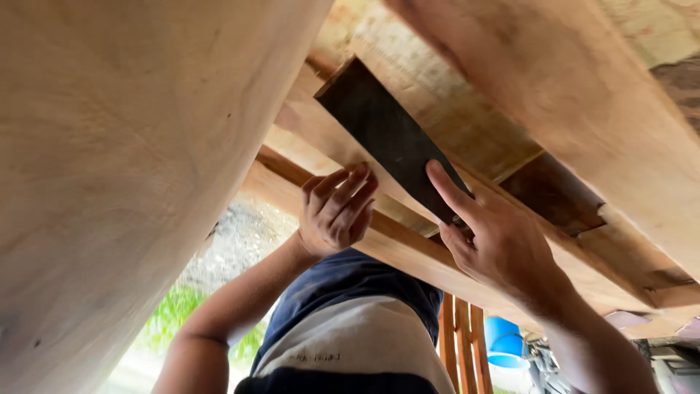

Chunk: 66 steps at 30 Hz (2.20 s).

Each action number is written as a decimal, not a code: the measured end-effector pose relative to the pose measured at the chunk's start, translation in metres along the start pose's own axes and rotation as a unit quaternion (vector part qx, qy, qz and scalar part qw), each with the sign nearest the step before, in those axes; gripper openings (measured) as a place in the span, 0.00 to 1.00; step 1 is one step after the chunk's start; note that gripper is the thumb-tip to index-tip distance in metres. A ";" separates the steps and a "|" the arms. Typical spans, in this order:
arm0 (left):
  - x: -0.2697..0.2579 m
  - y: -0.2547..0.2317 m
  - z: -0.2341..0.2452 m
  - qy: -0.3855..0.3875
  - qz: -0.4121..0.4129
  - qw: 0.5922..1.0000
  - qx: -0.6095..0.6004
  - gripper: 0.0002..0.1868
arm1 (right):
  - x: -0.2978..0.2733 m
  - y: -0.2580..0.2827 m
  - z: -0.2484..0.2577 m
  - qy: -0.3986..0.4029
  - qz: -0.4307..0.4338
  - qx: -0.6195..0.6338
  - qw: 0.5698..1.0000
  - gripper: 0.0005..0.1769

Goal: The person smooths the surface of a wooden frame using a sanding block and a hand plane. They alternate between sanding the flat surfaces and planing the edges and corners of the wood structure.

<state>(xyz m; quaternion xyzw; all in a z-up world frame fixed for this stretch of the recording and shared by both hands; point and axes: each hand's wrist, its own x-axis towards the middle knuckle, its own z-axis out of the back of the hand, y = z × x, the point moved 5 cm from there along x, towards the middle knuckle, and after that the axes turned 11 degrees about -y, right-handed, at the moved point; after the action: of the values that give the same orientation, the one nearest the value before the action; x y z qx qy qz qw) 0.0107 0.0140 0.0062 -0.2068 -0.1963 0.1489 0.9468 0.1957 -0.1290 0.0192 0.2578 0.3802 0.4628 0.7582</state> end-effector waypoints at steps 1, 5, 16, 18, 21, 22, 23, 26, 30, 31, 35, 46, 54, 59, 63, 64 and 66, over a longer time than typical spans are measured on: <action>0.003 0.000 0.002 -0.013 0.016 1.000 -0.015 0.14 | -0.008 -0.001 0.006 -0.029 -0.017 0.034 0.999 0.40; 0.000 0.013 0.000 -0.067 0.013 0.997 -0.031 0.12 | -0.063 -0.025 0.007 -0.100 -0.197 0.038 0.975 0.52; 0.099 0.011 0.004 -0.099 -0.054 0.991 0.068 0.26 | -0.219 -0.106 0.066 -0.378 -0.245 -0.087 0.889 0.34; 0.092 0.010 0.002 -0.120 -0.046 0.987 0.093 0.26 | -0.232 -0.145 0.099 -0.391 -0.251 -0.154 0.872 0.42; 0.090 0.005 0.005 -0.115 -0.065 0.988 0.084 0.22 | -0.212 -0.192 0.151 -0.384 -0.137 -0.236 0.882 0.38; 0.089 -0.001 0.010 -0.104 -0.076 0.990 0.059 0.22 | -0.199 -0.205 0.164 -0.363 -0.138 -0.244 0.889 0.39; 0.088 -0.006 0.015 -0.093 -0.087 0.991 0.033 0.23 | -0.184 -0.217 0.176 -0.341 -0.140 -0.252 0.895 0.40; 0.075 -0.007 0.028 -0.062 -0.067 0.994 0.067 0.25 | -0.151 -0.226 0.187 -0.284 -0.118 -0.213 0.927 0.45; 0.042 0.001 0.038 -0.068 -0.037 0.990 0.117 0.28 | -0.145 -0.240 0.171 -0.280 -0.080 -0.186 0.938 0.41; 0.036 0.006 0.037 -0.066 0.002 0.991 0.113 0.28 | -0.145 -0.234 0.168 -0.274 -0.089 -0.175 0.941 0.42; 0.036 0.007 0.040 -0.077 0.038 0.990 0.112 0.30 | -0.146 -0.199 0.182 -0.240 -0.133 -0.110 0.955 0.45; 0.013 0.037 0.018 -0.077 0.056 0.985 0.146 0.24 | -0.050 -0.209 0.216 -0.296 0.020 -0.271 0.916 0.21; 0.009 0.039 0.020 -0.041 0.080 0.985 0.145 0.28 | -0.025 -0.039 0.132 -0.349 -0.057 0.281 0.892 0.14; 0.010 0.039 0.021 -0.035 0.095 0.986 0.134 0.29 | 0.017 0.019 0.020 -0.411 0.147 0.001 0.900 0.10; 0.012 0.037 0.024 -0.045 0.092 0.987 0.121 0.30 | -0.002 0.014 -0.006 -0.408 0.162 -0.056 0.897 0.13; 0.013 0.036 0.026 -0.052 0.094 0.988 0.112 0.29 | -0.002 0.012 -0.014 -0.365 0.159 -0.036 0.917 0.18; 0.015 0.038 0.026 -0.061 0.092 0.988 0.105 0.29 | 0.017 0.028 -0.022 -0.324 0.157 -0.016 0.933 0.26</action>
<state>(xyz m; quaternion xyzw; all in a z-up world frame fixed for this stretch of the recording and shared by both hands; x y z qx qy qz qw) 0.0050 0.0607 0.0152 -0.1137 -0.2168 0.2680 0.9318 0.1688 -0.1010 0.0215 0.4379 0.0608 0.4730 0.7621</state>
